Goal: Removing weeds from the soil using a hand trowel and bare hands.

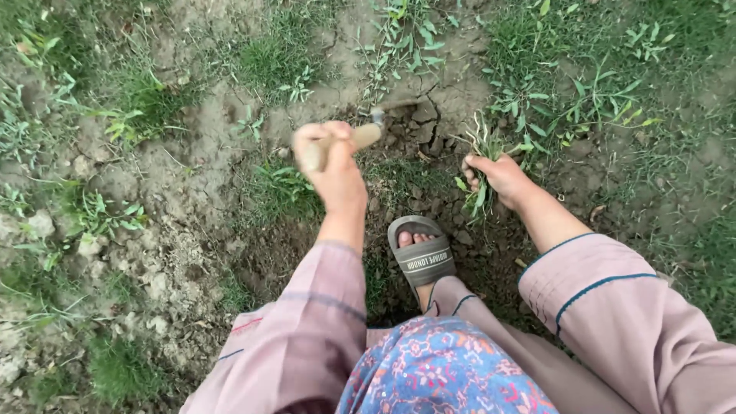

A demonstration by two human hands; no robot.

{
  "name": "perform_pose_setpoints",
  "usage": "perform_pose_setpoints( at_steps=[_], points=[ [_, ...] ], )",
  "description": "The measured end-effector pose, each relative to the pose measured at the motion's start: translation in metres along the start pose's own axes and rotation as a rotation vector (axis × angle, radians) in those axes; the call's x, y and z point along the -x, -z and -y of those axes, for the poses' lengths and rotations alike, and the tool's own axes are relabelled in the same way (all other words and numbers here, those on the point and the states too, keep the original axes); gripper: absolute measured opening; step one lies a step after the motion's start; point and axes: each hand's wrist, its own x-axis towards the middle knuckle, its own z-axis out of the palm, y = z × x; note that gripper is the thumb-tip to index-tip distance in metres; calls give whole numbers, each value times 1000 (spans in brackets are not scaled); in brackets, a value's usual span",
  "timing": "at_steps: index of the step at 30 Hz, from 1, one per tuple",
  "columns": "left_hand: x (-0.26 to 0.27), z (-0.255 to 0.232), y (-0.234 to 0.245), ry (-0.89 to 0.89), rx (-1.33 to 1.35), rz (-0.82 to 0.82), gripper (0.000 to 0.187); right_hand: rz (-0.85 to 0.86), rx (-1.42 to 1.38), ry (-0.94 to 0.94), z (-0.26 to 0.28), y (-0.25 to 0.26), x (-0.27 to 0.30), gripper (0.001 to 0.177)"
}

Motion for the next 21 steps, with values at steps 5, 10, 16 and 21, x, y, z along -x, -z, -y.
perform_pose_setpoints(
  at_steps=[5,10,16,21],
  points=[
    [-3,-23,-6,64,27,6,40,0,-13,-25,-9,5,0,15],
    [3,-81,10,31,204,-76,25,-14,-33,-17,-1,5,9,18],
    [36,-121,43,166,181,-367,21,-101,-27,97,0,7,0,11],
    [49,-150,61,396,-193,-228,23,-86,-237,49,-9,2,-9,9]
  ],
)
